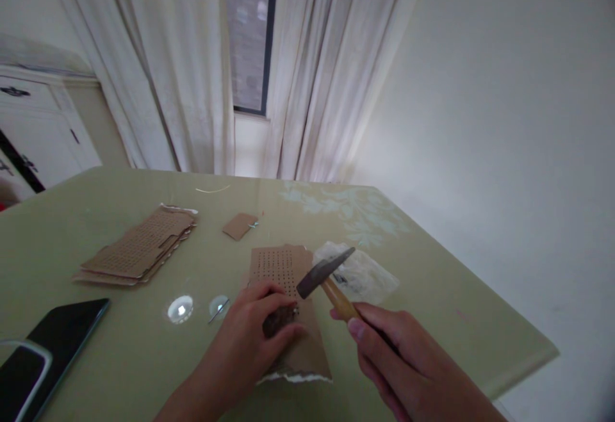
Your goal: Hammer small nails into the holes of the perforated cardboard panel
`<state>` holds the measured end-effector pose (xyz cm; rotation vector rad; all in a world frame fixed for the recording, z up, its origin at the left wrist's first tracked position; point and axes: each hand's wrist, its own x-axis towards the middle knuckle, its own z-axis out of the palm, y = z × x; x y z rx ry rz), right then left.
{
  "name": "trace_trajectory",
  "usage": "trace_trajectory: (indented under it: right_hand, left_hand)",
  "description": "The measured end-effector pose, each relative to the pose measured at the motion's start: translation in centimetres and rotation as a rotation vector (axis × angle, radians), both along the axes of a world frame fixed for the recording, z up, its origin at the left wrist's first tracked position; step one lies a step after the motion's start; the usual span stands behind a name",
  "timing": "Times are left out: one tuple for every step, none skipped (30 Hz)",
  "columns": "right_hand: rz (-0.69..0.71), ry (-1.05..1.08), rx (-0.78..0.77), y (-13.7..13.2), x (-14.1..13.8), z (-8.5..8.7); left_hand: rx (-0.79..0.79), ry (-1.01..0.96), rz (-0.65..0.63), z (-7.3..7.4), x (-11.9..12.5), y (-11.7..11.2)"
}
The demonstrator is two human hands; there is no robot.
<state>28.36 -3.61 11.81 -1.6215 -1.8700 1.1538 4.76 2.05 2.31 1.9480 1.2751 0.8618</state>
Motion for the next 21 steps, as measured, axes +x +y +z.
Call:
trace_trajectory:
  right_hand:
    - [0.011, -0.011, 0.007, 0.0, 0.0, -0.2]
    - [0.033, -0.038, 0.021, 0.0, -0.1, -0.5]
    - [0.049, -0.076, 0.047, -0.1, -0.2, -0.8]
    - [0.057, -0.115, 0.079, -0.1, -0.2, -1.0]
    - [0.056, -0.147, 0.109, -0.1, -0.3, -1.3]
    - [0.046, -0.17, 0.136, -0.1, -0.3, -1.5]
    - [0.036, -0.182, 0.156, -0.2, -0.2, -1.6]
    - [0.03, -0.187, 0.168, -0.2, -0.1, -1.7]
    - [0.024, -0.189, 0.176, -0.2, -0.1, -1.7]
    - [0.021, -0.191, 0.18, -0.2, 0.0, -1.8]
    - [0.025, -0.195, 0.182, -0.2, 0.0, -1.8]
    - [0.039, -0.2, 0.179, -0.2, 0.0, -1.8]
    - [0.056, -0.201, 0.173, -0.2, -0.1, -1.8]
    - [0.064, -0.193, 0.163, -0.1, -0.1, -1.7]
    - [0.068, -0.165, 0.136, 0.1, 0.0, -1.7]
    - [0.062, -0.118, 0.093, 0.4, 0.1, -1.7]
    - [0.038, -0.05, 0.04, 0.9, 0.2, -1.8]
    - [0.006, 0.04, -0.017, 1.6, 0.4, -1.9]
    - [-0.02, 0.145, -0.071, 2.5, 0.6, -2.2]
    - [-0.046, 0.262, -0.111, 3.7, 0.8, -2.5]
    - [-0.065, 0.387, -0.12, 5.0, 0.9, -3.0]
  left_hand:
    - [-0.011, 0.004, 0.001, 0.1, 0.0, -0.1]
    - [-0.019, 0.011, -0.001, 0.1, 0.0, -0.1]
    - [-0.023, 0.02, -0.006, 0.2, 0.0, -0.2]
    - [-0.024, 0.03, -0.013, 0.3, 0.0, -0.2]
    - [-0.024, 0.037, -0.018, 0.3, 0.0, -0.2]
    - [-0.022, 0.041, -0.021, 0.4, 0.0, -0.2]
    - [-0.019, 0.04, -0.021, 0.4, 0.0, -0.2]
    - [-0.017, 0.038, -0.022, 0.3, 0.0, -0.2]
    - [-0.017, 0.036, -0.021, 0.3, 0.0, -0.2]
    - [-0.015, 0.033, -0.021, 0.2, 0.0, -0.2]
    - [-0.012, 0.031, -0.02, 0.2, 0.0, -0.2]
    - [-0.012, 0.028, -0.019, 0.1, 0.1, -0.2]
    - [-0.015, 0.024, -0.016, 0.0, 0.2, -0.3]
    - [-0.02, 0.017, -0.017, -0.1, 0.3, -0.4]
    - [-0.02, 0.0, -0.015, -0.1, 0.3, -0.5]
    - [-0.015, -0.028, -0.007, -0.1, 0.3, -0.5]
    - [-0.002, -0.065, 0.013, -0.1, 0.1, -0.4]
    - [0.02, -0.101, 0.05, -0.1, -0.4, -0.2]
    - [0.047, -0.125, 0.109, -0.1, -1.0, 0.1]
    - [0.066, -0.131, 0.187, -0.1, -1.9, 0.6]
    - [0.072, -0.103, 0.267, -0.2, -3.1, 1.1]
